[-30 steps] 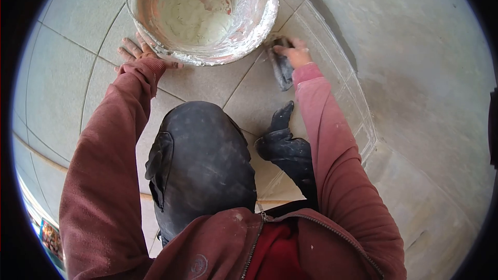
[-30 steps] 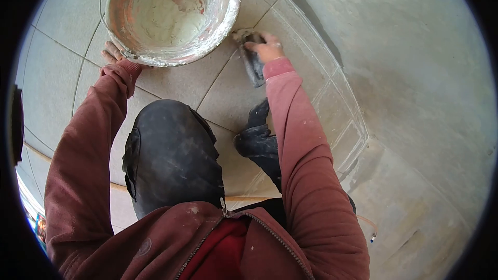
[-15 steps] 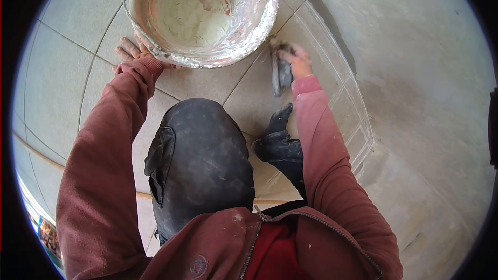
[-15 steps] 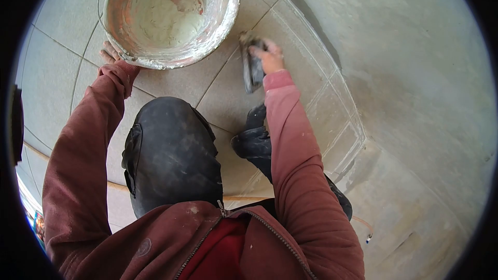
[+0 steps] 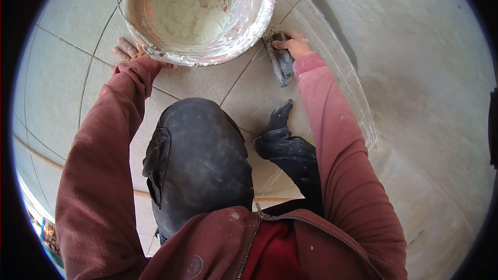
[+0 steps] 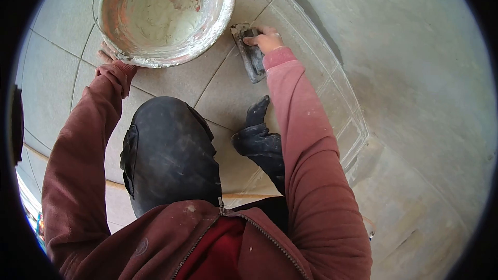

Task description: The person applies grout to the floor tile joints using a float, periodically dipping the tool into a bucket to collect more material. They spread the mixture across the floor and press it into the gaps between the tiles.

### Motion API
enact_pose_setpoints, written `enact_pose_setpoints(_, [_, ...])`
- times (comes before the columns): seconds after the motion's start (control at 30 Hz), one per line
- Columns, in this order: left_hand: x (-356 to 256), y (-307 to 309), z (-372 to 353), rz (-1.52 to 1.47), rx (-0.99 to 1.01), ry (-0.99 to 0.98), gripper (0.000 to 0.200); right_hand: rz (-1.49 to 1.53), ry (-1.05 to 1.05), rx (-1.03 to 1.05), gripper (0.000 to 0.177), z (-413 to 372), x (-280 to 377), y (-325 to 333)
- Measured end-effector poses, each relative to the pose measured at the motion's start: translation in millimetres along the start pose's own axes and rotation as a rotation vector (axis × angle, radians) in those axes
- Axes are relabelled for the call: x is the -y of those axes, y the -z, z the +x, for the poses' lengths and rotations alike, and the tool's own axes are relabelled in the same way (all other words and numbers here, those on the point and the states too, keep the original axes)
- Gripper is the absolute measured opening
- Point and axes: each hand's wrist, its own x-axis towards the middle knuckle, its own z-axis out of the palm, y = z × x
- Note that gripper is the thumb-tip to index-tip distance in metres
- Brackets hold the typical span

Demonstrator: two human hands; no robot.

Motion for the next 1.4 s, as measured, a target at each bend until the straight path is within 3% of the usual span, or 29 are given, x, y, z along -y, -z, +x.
enact_pose_setpoints(0.07, [0,1,1,0.002,-0.002,0.001,0.077,-0.126,0.132,-0.015,0.036,3,-1,20])
enact_pose_setpoints(0.13, [0,-3,1,-0.001,0.000,0.002,0.077,0.218,-0.143,-0.095,0.034,3,14,36])
enact_pose_setpoints(0.2, [0,-6,4,0.010,-0.012,0.011,0.076,0.347,-0.161,-0.030,0.034,16,3,33])
enact_pose_setpoints(0.3, [2,-13,11,0.048,-0.042,0.040,0.075,0.244,-0.153,-0.004,0.038,6,10,26])
enact_pose_setpoints(0.37, [3,-20,18,0.070,-0.067,0.061,0.075,-0.167,-0.010,-0.054,0.049,-28,25,3])
enact_pose_setpoints(0.43, [6,-24,22,0.082,-0.079,0.082,0.074,0.014,-0.109,0.038,0.055,-43,13,-24])
enact_pose_setpoints(0.57, [7,-30,28,0.139,-0.123,0.118,0.074,-0.008,-0.111,0.178,0.049,-49,0,-25])
enact_pose_setpoints(0.63, [7,-33,29,0.157,-0.123,0.129,0.073,0.486,-0.160,0.033,0.045,-40,14,-3])
enact_pose_setpoints(0.67, [7,-37,34,0.172,-0.132,0.142,0.073,0.488,-0.160,0.046,0.045,-30,25,3])
enact_pose_setpoints(0.73, [3,-51,48,0.235,-0.172,0.169,0.072,0.328,-0.225,-0.238,0.038,-17,45,11])
enact_pose_setpoints(0.77, [2,-58,55,0.279,-0.200,0.189,0.072,0.328,-0.238,-0.238,0.038,-17,45,5])
enact_pose_setpoints(0.83, [1,-70,64,0.354,-0.250,0.221,0.072,-0.043,-0.040,-0.203,0.033,-11,49,-5])
enact_pose_setpoints(0.93, [2,-55,46,0.307,-0.208,0.203,0.074,0.117,-0.024,-0.146,0.033,13,15,11])
enact_pose_setpoints(0.97, [4,-47,37,0.312,-0.157,0.196,0.075,0.437,-0.133,-0.132,0.040,15,14,20])
enact_pose_setpoints(1.0, [5,-37,27,0.318,-0.107,0.189,0.077,0.438,-0.133,-0.114,0.040,17,18,11])
enact_pose_setpoints(1.07, [8,-50,44,0.157,-0.062,0.151,0.079,0.058,-0.081,-0.280,0.039,13,20,-6])
enact_pose_setpoints(1.1, [6,-49,46,0.134,-0.046,0.153,0.080,0.000,-0.001,-0.169,0.037,12,23,-5])
enact_pose_setpoints(1.2, [7,-27,29,0.097,-0.024,0.105,0.080,0.033,-0.047,0.000,0.037,13,30,29])
enact_pose_setpoints(1.23, [10,-8,11,0.095,-0.010,0.085,0.080,0.295,-0.174,-0.039,0.037,22,18,35])
enact_pose_setpoints(1.33, [6,0,0,0.057,0.016,0.036,0.083,0.233,-0.217,-0.163,0.037,43,3,42])
enact_pose_setpoints(1.4, [6,-10,11,0.041,-0.007,0.053,0.085,0.155,-0.144,-0.120,0.038,27,9,35])
